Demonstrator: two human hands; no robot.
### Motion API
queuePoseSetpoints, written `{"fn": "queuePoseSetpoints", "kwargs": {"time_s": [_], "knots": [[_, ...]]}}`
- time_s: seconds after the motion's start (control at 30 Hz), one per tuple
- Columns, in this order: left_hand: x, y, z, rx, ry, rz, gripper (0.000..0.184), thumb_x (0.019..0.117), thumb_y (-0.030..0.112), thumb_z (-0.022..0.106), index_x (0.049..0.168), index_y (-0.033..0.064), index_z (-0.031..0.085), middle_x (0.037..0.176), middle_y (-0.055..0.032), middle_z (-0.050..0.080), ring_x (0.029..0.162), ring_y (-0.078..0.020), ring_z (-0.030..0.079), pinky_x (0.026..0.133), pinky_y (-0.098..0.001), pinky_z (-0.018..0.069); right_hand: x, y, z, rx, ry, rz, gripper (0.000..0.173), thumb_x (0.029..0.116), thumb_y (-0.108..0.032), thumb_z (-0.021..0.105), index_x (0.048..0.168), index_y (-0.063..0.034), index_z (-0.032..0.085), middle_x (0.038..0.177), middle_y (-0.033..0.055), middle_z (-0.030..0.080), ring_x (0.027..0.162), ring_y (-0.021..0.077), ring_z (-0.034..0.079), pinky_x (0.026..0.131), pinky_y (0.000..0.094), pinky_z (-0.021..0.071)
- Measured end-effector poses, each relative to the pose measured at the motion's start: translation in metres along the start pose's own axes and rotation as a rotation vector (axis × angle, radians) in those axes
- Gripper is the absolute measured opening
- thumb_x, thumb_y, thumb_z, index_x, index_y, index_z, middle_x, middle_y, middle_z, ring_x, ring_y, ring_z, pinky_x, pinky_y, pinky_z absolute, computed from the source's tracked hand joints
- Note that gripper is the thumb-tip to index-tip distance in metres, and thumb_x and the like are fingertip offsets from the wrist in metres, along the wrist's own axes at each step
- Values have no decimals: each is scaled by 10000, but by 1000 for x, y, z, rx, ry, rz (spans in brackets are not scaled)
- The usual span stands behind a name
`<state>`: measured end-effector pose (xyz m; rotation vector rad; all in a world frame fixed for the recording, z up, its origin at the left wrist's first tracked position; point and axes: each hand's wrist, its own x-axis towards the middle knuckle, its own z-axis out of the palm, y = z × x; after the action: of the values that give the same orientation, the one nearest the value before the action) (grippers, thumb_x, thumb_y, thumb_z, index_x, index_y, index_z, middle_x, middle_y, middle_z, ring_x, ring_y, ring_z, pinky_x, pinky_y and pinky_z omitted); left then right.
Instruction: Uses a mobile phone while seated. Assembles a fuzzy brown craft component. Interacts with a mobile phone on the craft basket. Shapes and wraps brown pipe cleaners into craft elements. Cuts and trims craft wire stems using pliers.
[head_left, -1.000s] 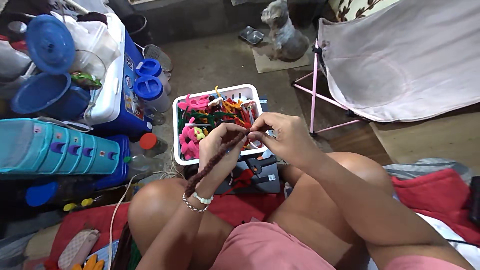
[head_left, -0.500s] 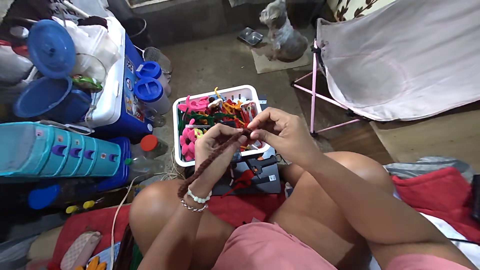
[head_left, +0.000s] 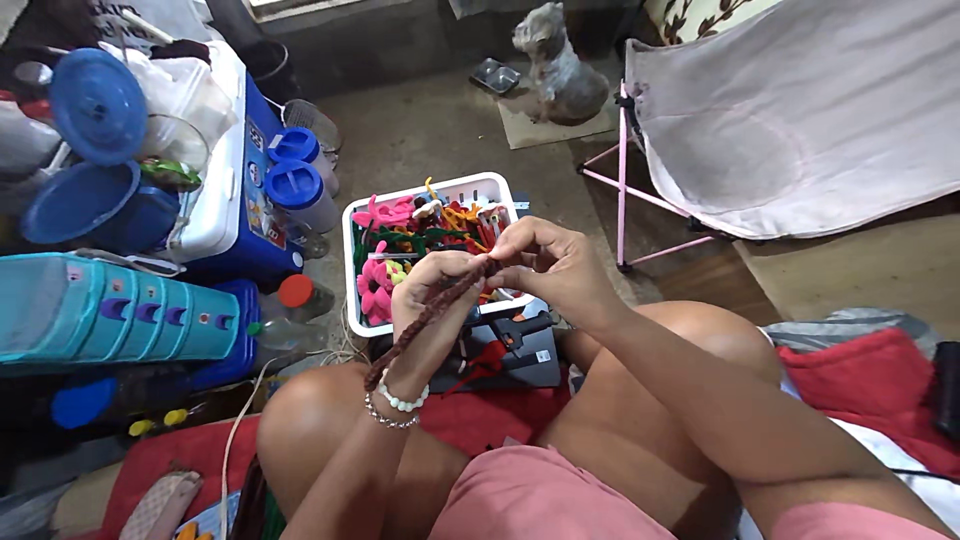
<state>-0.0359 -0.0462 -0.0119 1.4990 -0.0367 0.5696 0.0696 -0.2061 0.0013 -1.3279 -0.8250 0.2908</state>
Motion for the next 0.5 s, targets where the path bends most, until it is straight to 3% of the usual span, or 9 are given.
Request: {"fn": "queuePoseSetpoints", "kwargs": {"time_s": [0.13,0.23,0.33,0.43,0.5], "knots": [[1,-1,-6,86,-130,128,249,938,176,637,1141,44,695,1140,-28,686,1036,-131,675,895,-329,597,1,-2,-1,-37,4,-32,257,802,-48,846,1012,-53,697,1048,32,689,898,101,692,801,267,622],[-2,-1,0,-9,-110,86,302,1015,337,632,1175,91,702,1133,14,695,986,-92,679,864,-294,597,1,-1,0,-126,0,-160,251,796,-95,864,971,-52,690,1004,23,682,885,80,679,798,248,609],[-4,-1,5,-173,-47,-71,237,1044,285,594,1083,108,747,1083,-1,711,954,-94,684,873,-287,585,0,0,2,-242,7,-286,276,809,-165,870,963,-49,672,978,19,676,890,68,664,798,238,593],[-5,3,8,-324,-28,-175,188,1020,205,625,1042,71,756,1072,-44,719,959,-119,695,891,-296,586,-2,-2,4,-304,19,-318,342,829,-188,855,1092,-24,711,1020,29,683,899,65,661,798,230,593],[-4,5,8,-386,-23,-222,146,994,171,657,1013,75,765,1056,-47,725,946,-116,702,885,-290,590,-3,-3,5,-337,32,-335,314,837,-188,849,1100,-42,759,1023,26,671,927,55,650,801,201,581]]}}
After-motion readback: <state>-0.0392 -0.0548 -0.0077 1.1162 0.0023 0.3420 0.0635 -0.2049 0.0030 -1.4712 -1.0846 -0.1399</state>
